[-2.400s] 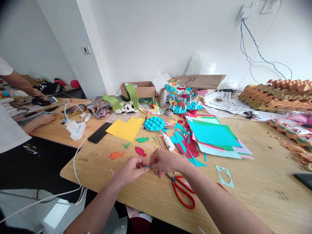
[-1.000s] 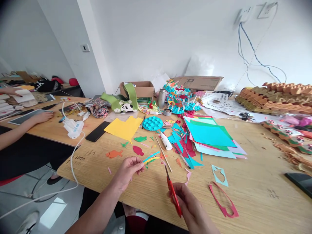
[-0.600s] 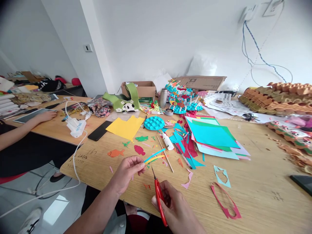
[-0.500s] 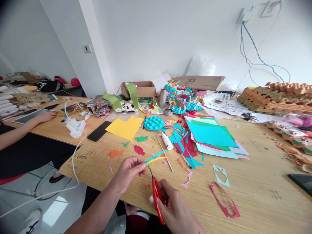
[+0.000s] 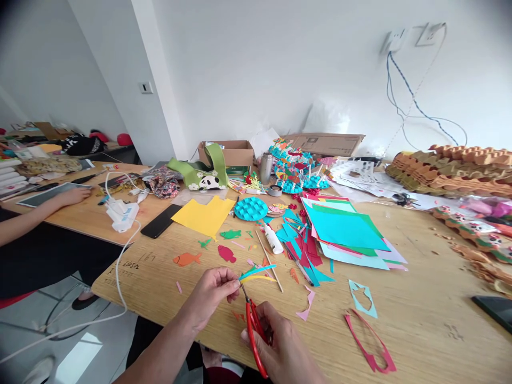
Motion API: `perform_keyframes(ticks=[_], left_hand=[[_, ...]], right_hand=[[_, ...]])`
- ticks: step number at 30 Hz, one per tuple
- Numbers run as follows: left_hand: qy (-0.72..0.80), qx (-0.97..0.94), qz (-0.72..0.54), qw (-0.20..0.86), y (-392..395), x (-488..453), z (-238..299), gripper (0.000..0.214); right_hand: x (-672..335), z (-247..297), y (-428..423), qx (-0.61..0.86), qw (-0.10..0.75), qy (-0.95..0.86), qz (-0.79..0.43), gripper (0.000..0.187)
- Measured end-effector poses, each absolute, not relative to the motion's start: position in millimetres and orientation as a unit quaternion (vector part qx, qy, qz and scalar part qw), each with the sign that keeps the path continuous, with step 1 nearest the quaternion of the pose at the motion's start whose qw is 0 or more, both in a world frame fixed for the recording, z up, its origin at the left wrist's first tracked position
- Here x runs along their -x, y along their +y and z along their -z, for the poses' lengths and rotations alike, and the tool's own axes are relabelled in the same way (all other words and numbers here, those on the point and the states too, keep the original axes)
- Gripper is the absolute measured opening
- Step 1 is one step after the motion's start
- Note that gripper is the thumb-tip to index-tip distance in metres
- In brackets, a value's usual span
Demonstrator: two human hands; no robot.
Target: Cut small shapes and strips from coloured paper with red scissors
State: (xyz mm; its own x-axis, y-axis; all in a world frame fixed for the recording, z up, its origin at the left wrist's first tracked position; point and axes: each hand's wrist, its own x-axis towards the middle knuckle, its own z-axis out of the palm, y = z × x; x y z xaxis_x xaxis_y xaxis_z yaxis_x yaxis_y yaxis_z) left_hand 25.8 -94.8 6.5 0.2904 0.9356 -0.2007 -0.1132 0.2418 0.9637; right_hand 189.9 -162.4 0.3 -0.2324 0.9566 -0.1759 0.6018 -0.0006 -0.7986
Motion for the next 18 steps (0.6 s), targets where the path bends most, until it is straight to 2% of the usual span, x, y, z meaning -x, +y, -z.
perform_keyframes(ticks=[6,18], left_hand=[[0.444,-0.462,-0.399,0.656,-95.8,-24.8,-6.7,0.024],[0.448,-0.472,-0.387,0.653,-95.8,-25.5,-4.3,0.020]], right_hand=[[-189.7,5.2,-163.0,0.577,0.226,-0.666,-0.415,0.031],[-186.5,2.9,-162.7,0.581,0.229,-0.651,-0.432,0.030]])
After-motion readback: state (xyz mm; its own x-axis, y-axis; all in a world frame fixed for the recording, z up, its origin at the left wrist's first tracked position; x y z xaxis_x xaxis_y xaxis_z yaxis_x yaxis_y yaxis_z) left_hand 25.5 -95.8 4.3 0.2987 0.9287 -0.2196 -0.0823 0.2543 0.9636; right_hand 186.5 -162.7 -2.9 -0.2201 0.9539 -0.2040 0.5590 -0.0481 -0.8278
